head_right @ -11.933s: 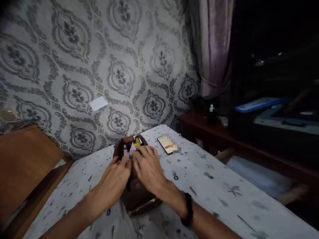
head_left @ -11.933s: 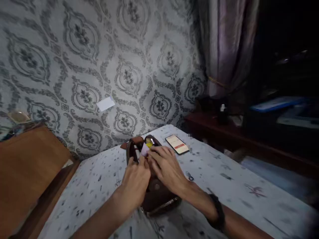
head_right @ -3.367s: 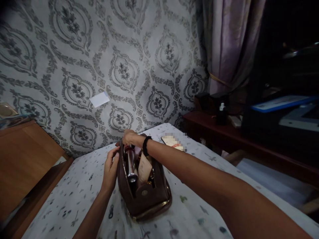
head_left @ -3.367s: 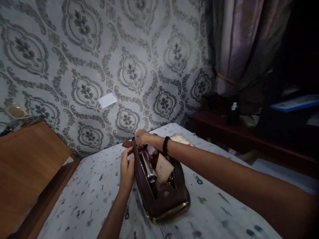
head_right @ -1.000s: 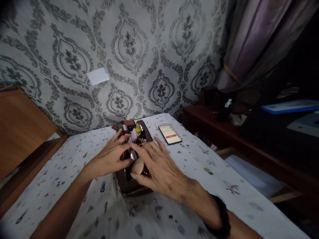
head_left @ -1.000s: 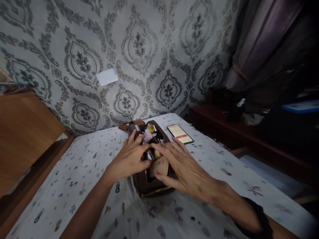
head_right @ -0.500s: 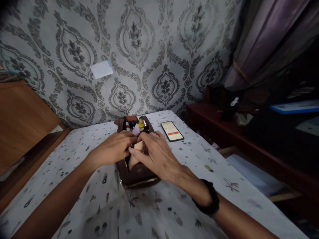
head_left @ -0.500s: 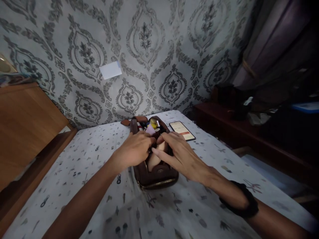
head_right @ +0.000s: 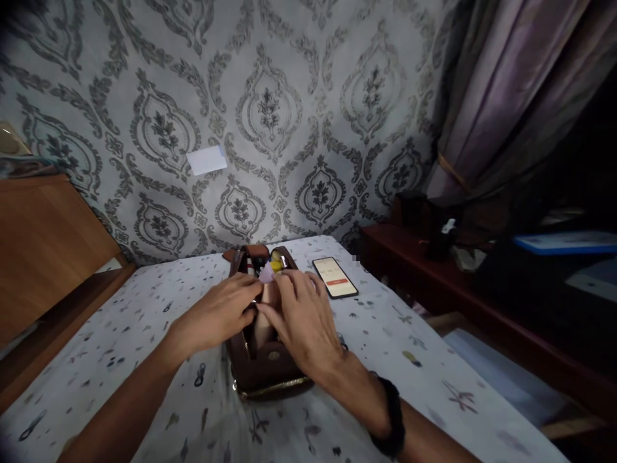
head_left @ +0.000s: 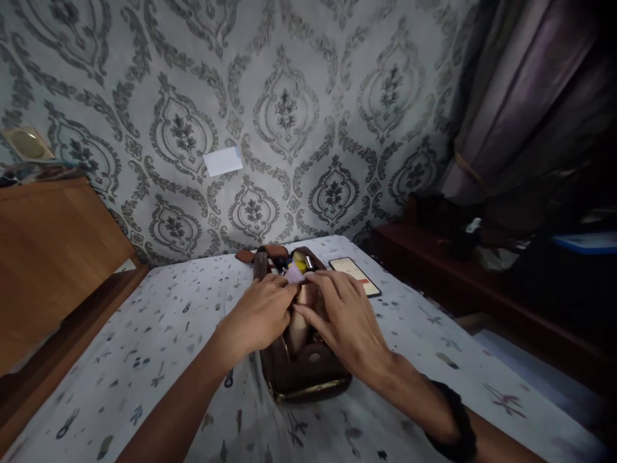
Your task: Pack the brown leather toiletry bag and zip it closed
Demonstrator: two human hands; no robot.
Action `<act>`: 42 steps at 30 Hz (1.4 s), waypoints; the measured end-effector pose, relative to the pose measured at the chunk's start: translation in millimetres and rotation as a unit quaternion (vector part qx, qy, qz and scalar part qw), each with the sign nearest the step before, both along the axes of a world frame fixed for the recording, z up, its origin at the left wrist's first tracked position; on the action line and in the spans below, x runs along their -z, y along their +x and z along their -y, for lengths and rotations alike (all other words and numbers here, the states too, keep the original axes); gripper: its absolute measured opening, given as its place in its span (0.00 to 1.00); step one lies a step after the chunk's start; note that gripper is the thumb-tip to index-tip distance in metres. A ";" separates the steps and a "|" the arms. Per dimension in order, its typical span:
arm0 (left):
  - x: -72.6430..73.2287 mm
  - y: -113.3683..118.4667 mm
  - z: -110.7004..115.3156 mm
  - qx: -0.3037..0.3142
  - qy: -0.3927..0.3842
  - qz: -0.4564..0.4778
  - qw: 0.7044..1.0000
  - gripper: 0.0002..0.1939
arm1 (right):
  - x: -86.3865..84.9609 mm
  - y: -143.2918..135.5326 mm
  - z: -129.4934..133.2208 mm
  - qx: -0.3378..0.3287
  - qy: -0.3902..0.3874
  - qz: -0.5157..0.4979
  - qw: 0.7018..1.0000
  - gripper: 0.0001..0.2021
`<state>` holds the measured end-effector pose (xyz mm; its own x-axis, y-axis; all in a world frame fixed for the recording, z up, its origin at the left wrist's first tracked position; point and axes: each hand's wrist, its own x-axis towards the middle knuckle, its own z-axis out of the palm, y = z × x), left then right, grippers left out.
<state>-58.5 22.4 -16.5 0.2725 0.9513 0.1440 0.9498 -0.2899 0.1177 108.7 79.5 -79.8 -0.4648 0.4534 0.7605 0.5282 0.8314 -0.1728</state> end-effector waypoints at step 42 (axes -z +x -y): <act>42.0 15.5 -9.0 -0.040 0.164 0.229 0.959 0.11 | 12.3 -18.2 -93.4 -0.162 -0.444 -0.211 0.856 0.24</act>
